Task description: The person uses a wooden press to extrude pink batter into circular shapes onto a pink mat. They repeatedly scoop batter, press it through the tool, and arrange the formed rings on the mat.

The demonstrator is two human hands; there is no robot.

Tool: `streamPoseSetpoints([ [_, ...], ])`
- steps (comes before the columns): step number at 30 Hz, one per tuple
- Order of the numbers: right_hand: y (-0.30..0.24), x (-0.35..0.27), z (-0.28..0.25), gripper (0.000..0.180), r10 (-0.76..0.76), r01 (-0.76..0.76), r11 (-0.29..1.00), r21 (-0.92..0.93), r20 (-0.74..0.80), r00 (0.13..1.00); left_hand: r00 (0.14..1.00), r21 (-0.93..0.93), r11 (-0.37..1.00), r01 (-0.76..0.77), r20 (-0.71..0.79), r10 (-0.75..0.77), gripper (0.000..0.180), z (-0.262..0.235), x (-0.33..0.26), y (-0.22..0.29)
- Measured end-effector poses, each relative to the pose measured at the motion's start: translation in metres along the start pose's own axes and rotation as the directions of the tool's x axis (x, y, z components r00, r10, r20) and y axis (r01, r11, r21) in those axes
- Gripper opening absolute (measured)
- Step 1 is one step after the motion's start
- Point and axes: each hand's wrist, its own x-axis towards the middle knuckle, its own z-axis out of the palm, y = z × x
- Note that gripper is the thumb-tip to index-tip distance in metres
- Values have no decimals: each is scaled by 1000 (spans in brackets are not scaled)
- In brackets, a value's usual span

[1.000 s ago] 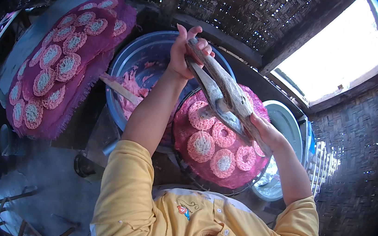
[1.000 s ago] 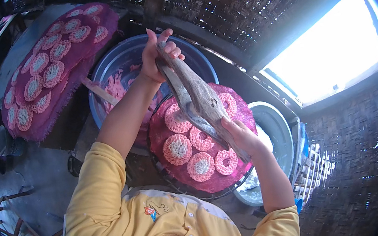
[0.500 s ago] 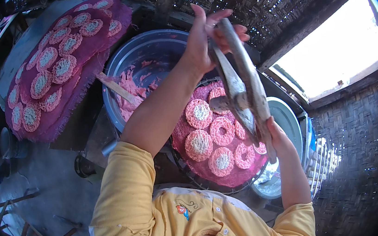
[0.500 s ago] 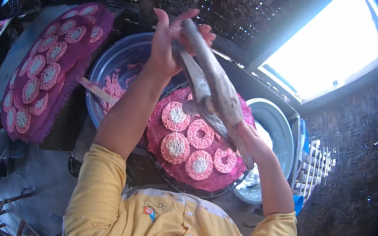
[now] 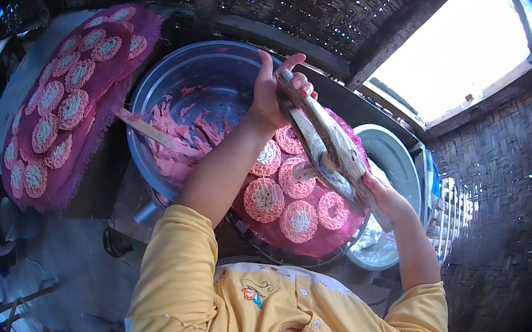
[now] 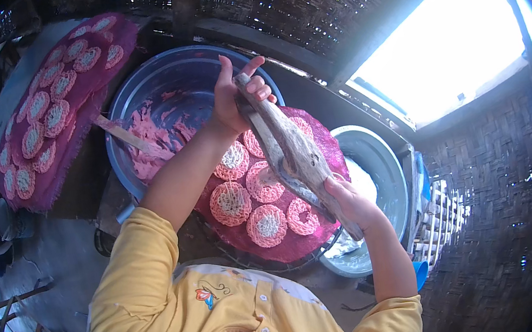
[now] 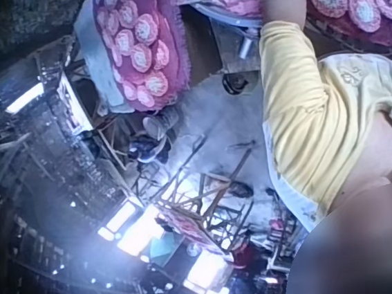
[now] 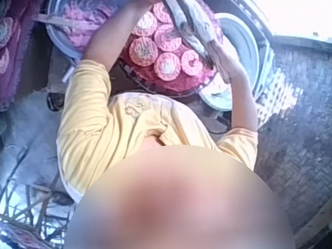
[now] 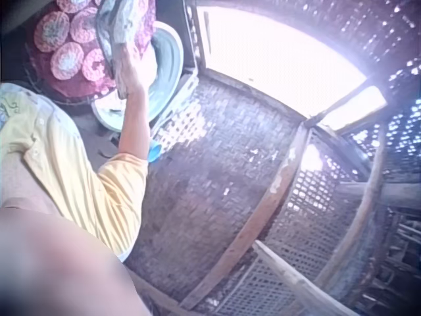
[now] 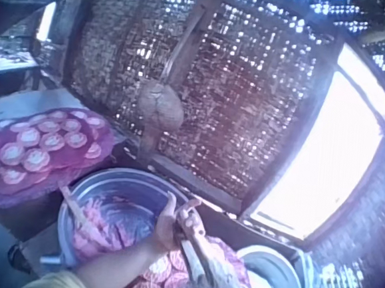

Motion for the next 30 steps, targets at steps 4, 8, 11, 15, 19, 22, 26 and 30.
streamPoseSetpoints([
  [4, -5, -8, 0, 55, 110, -112, 993, 28, 81, 991, 998, -19, 997, 68, 4, -68, 71, -3, -9, -2],
  [8, -5, -3, 6, 54, 9, -13, 999, 49, 64, 998, 999, -25, 999, 37, 35, -36, 73, -10, -7, -2],
  [11, -4, 5, 13, 50, -143, 130, 972, -195, -54, 988, 991, 4, 1000, 29, 130, -29, 74, -8, 6, 7],
  [15, -18, 10, 5, 50, -89, 83, 993, 81, 72, 993, 987, 23, 999, 26, 160, -29, 76, 5, 34, 26],
  [19, -43, 30, -10, 55, -93, 85, 991, 105, 74, 993, 994, 62, 998, -22, 111, 15, 77, 8, 57, 39],
  [22, -52, 51, -9, 57, -68, 69, 998, 9, -42, 997, 997, 117, 990, -76, 19, 74, 74, -2, 63, 43],
  [26, -57, 68, -6, 61, 26, -35, 995, -96, -95, 995, 991, 73, 993, -97, -81, 103, 72, -18, 60, 49],
  [30, -56, 62, -7, 58, -39, 37, 992, -119, -10, 999, 994, 41, 993, -109, 5, 109, 72, -26, 54, 47],
])
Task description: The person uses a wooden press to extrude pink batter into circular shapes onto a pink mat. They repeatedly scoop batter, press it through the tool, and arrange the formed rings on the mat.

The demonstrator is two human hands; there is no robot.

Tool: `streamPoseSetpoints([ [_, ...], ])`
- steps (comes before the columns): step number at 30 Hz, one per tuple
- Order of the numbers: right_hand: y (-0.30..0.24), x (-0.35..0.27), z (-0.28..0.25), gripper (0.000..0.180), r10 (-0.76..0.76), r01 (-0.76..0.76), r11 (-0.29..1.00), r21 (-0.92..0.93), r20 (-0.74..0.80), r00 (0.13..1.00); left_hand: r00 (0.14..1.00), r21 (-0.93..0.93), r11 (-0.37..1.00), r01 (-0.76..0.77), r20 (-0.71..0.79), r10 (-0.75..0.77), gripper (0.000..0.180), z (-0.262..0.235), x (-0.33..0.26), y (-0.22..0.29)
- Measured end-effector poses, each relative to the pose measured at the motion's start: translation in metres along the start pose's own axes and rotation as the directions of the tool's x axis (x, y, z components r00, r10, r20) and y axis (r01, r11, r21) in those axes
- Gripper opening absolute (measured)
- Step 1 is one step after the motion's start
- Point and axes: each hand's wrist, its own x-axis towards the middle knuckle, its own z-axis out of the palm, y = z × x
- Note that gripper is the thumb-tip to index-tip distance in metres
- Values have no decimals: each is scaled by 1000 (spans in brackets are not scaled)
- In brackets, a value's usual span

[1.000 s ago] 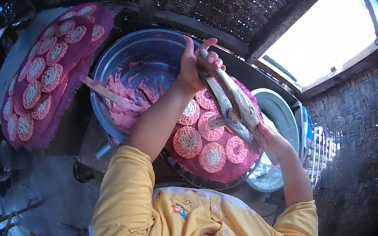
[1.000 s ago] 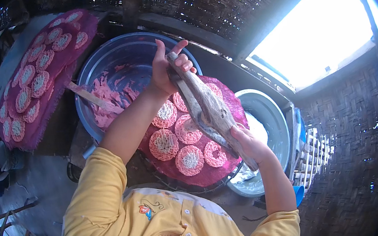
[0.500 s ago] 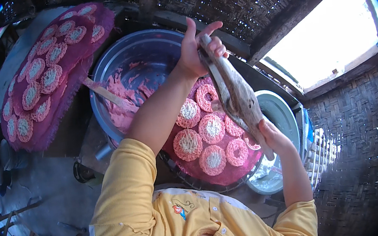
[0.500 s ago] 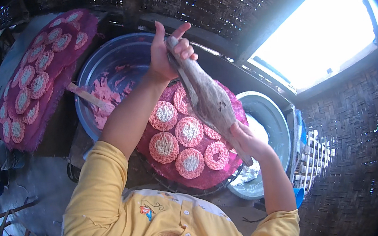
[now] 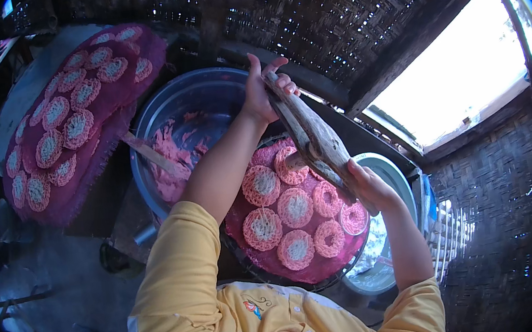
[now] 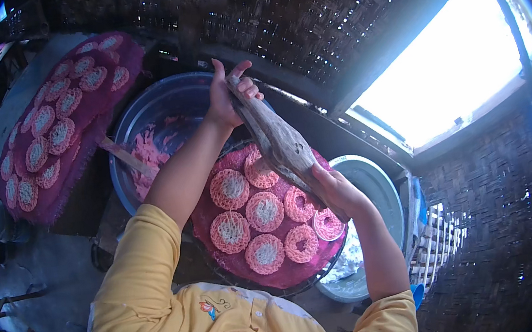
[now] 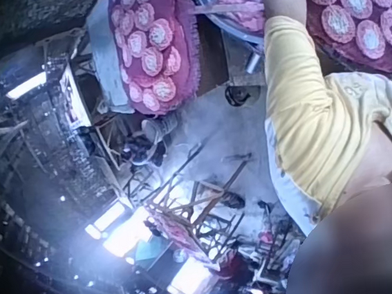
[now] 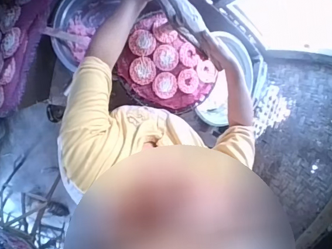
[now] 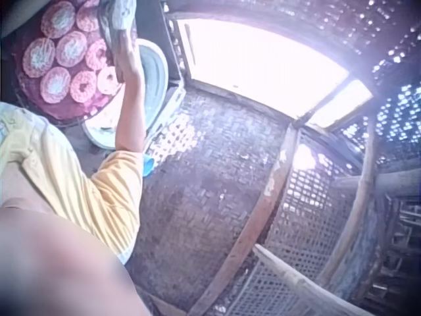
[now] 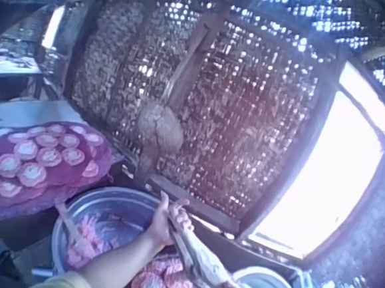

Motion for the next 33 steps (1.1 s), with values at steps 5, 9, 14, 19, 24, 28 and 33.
streamPoseSetpoints([
  [5, 2, -7, -1, 53, -1, 1, 1000, 3, 25, 1000, 1000, -32, 999, 27, 0, -27, 73, -7, -10, -7],
  [9, 4, 1, 3, 51, -68, 64, 996, -65, -63, 996, 992, -1, 1000, 4, 127, -4, 76, 4, 2, 1],
  [14, 6, -5, -18, 59, -126, 123, 988, 96, 30, 992, 957, 81, 996, 35, 286, -57, 82, 40, 34, 0],
  [19, 11, -14, -47, 56, 13, -6, 995, 97, -70, 997, 986, 100, 993, 60, 149, -74, 75, 39, 47, -37],
  [24, 11, -14, -51, 56, 96, -83, 993, 79, -170, 981, 999, 18, 999, 48, 8, -48, 69, 12, 48, -66],
  [28, 10, -14, -43, 55, 40, -36, 999, 24, -205, 978, 995, 31, 999, 28, -95, -25, 68, 7, 46, -66],
  [33, 16, -16, -45, 51, 24, -15, 999, 51, -189, 982, 994, 36, 999, 36, -101, -32, 67, 1, 37, -72],
])
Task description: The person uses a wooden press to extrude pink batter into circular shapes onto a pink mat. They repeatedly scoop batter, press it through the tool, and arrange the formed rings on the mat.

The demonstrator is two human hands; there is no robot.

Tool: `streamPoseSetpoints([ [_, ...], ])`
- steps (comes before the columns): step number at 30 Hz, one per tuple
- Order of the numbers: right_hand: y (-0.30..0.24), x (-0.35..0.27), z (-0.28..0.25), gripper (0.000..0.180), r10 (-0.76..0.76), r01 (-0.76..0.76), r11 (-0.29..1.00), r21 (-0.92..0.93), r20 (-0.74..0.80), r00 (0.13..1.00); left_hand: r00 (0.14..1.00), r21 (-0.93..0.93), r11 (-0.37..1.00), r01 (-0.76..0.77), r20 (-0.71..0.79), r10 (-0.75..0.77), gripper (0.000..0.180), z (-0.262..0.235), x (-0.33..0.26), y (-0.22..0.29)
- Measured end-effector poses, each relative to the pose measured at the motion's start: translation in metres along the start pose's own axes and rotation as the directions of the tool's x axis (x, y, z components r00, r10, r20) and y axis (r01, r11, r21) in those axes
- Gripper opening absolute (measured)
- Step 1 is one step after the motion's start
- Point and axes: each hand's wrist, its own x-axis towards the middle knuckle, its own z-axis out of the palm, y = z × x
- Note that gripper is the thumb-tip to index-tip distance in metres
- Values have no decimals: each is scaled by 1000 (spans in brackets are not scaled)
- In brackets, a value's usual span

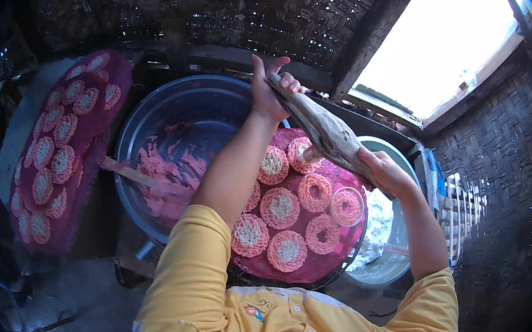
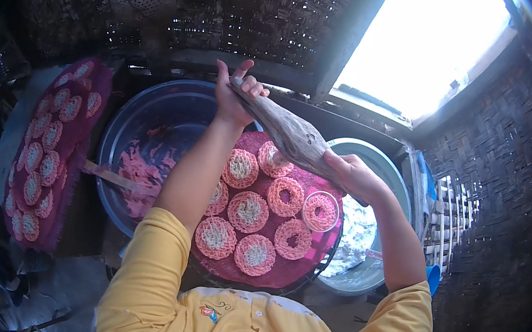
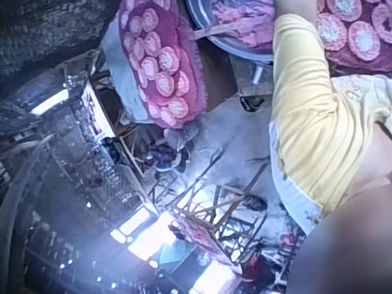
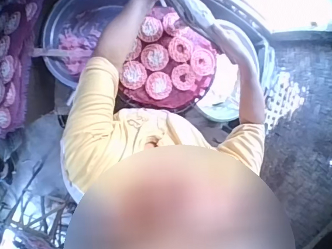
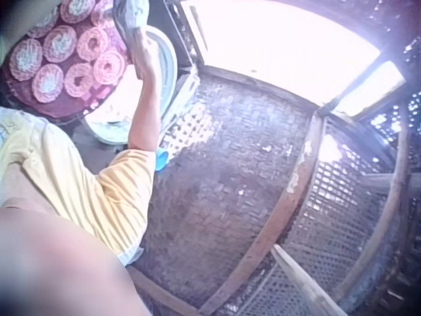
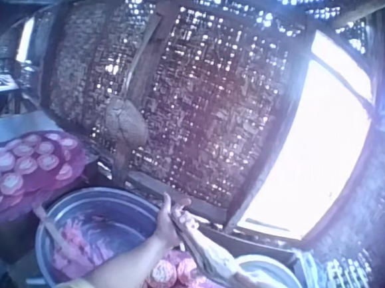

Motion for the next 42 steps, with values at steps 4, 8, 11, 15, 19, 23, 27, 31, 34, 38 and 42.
streamPoseSetpoints([
  [4, 7, 6, -4, 52, 6, -7, 994, -114, -9, 1000, 1000, -35, 999, -2, -20, 1, 68, -7, 1, -2],
  [8, 12, 12, 7, 53, -109, 94, 982, -166, -80, 991, 983, -54, 998, 10, 183, 0, 75, 10, 7, 12],
  [11, 11, 3, 6, 50, -174, 174, 984, -31, 4, 985, 961, -37, 999, 28, 275, -17, 81, 38, 9, 21],
  [15, 14, -27, -7, 51, -92, 66, 983, 169, 150, 984, 929, -13, 995, 97, 361, -85, 83, 61, -2, 12],
  [19, 29, -53, -3, 59, -47, 33, 990, 136, 104, 993, 973, -4, 985, 174, 153, -172, 80, 50, -27, -14],
  [23, 42, -59, -1, 57, 114, -119, 991, 55, 87, 990, 975, -77, 973, 216, -43, -220, 75, 29, -41, -35],
  [27, 48, -54, 5, 55, -9, 7, 1000, 18, 66, 998, 989, -91, 985, 147, 13, -147, 75, 20, -42, -35],
  [31, 49, -62, 8, 50, 44, -42, 999, -33, 69, 997, 989, -44, 992, 115, -90, -118, 73, 25, -50, -34],
  [34, 48, -72, 8, 50, 51, -49, 997, -55, 25, 998, 974, -60, 986, 157, -158, -164, 70, 30, -57, -40],
  [38, 51, -69, 12, 52, 20, -26, 994, -110, -61, 998, 979, -86, 991, 102, -169, -116, 68, 29, -54, -42],
  [42, 54, -55, 24, 57, -46, 23, 987, -161, -143, 989, 988, -52, 994, 94, -117, -99, 67, 22, -46, -31],
])
